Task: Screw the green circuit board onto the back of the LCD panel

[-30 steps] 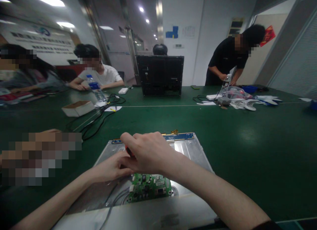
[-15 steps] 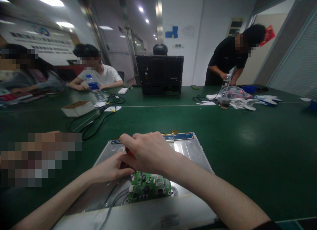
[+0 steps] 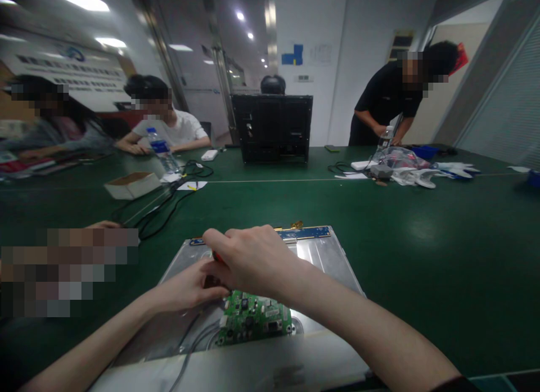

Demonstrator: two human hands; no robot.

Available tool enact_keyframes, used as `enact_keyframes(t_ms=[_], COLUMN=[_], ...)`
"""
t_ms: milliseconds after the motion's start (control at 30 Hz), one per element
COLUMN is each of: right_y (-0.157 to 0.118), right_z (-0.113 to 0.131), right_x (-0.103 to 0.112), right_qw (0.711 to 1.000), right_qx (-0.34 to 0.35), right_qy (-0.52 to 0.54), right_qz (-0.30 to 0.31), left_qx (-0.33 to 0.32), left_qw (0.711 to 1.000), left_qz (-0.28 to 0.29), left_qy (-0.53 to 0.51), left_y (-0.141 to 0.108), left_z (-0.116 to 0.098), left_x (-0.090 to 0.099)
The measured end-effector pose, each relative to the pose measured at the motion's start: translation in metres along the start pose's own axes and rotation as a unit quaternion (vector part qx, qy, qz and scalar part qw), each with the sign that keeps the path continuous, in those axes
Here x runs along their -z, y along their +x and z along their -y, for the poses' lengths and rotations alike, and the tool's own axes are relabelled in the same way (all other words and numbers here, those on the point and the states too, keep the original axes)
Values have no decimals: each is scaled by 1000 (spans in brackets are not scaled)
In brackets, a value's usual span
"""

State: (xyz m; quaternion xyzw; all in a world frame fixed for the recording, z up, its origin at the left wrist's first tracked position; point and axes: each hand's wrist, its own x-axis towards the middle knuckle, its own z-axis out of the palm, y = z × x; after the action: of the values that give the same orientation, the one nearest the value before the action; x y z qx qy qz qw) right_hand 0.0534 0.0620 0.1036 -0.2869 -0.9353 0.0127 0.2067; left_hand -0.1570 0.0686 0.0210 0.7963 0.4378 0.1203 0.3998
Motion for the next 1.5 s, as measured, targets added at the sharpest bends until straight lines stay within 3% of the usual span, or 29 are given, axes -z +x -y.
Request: enact_keyframes(t_ms=[300,833,1500], right_y=[0,0,-1], right_z=[2,1,3], right_x=[2,1,4], right_qw=[1000,1000,1000], right_qx=[-2,-9,-8], right_qy=[5,-15,5], right_qz=[-7,-4,-4], left_qx=[-27,-11,-55], left_qw=[1000,1000,998], left_qz=[1,-8,5], left_qy=[-10,-2,-27], left_y=[1,-1,2], left_z=[-6,0,-7], left_x=[2,-1,2])
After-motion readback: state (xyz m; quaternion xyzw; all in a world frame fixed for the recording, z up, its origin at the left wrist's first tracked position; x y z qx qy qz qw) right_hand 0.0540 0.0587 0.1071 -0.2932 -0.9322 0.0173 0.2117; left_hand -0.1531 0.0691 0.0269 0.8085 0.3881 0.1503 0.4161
